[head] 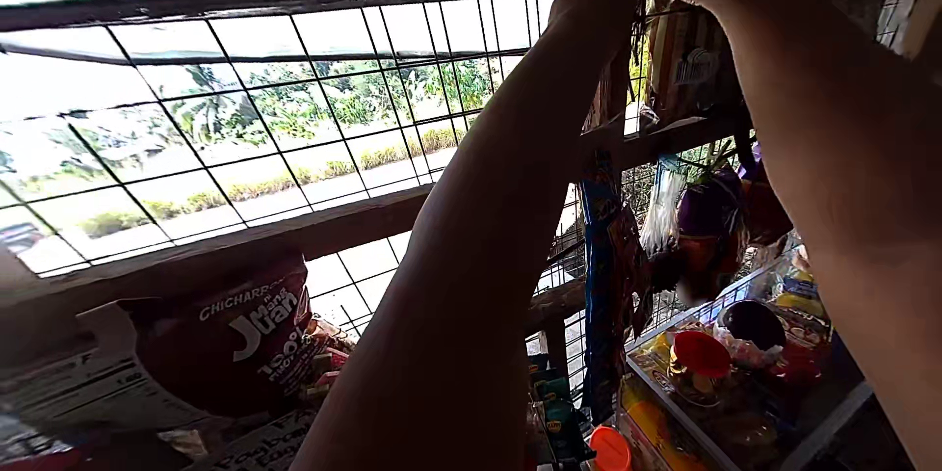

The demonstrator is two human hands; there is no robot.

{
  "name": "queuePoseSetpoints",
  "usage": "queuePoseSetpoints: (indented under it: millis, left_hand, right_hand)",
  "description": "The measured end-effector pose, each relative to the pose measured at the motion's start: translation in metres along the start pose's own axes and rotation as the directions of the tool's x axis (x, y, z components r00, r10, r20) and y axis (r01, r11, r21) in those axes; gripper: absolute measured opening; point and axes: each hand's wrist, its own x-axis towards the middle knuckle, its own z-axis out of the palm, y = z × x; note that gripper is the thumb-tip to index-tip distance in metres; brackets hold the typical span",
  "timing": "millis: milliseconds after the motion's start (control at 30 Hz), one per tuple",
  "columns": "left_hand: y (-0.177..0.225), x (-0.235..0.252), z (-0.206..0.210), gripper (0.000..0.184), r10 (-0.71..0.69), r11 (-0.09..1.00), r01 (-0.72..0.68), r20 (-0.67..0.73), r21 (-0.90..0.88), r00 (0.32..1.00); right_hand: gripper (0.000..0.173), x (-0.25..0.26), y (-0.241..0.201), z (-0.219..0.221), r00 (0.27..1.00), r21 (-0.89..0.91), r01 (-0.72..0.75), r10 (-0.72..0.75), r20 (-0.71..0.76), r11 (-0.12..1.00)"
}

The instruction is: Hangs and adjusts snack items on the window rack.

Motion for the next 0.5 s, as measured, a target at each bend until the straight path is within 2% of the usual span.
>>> queuePoseSetpoints:
  millis: [100,167,233,300,367,433,500]
  left_hand:
    - [0.001,-0.001,-0.002,0.063,0.003,1.000,-0.004,0.024,0.030,1.000]
    - [0.001,0.000,-0.001,0.062,0.002,1.000,-0.003,0.025,0.029,1.000]
    - [-0.001,0.001,0.001,0.062,0.009,0.999,-0.010,0.024,0.035,1.000]
    - [-0.003,0.002,0.002,0.066,0.018,0.999,-0.018,0.022,0.037,1.000]
    - [-0.003,0.003,0.001,0.067,0.024,1.000,-0.024,0.019,0.016,1.000]
    - [-0.002,0.002,0.001,0.065,0.027,1.000,-0.028,0.021,0.011,0.999]
    - [-0.004,0.001,0.001,0.070,0.029,0.999,-0.030,0.018,0.025,0.999]
  right_hand:
    - [0.038,-0.010,0.012,0.003,0.976,0.145,0.214,-0.204,-0.080,0.966]
    - [0.042,-0.016,0.019,0.006,0.951,0.221,0.308,-0.295,-0.090,0.926]
    - [0.043,-0.023,0.029,0.011,0.936,0.311,0.351,-0.335,-0.105,0.883]
    - [0.038,-0.026,0.037,0.014,0.938,0.516,0.348,-0.289,-0.194,0.783]
    - [0.025,-0.028,0.034,0.016,0.960,0.733,0.277,-0.145,-0.240,0.622]
    - [0.011,-0.027,0.025,0.021,0.973,0.907,0.219,-0.013,-0.229,0.359]
    - [0.012,-0.026,0.013,0.024,0.984,0.980,0.167,0.036,-0.172,0.108]
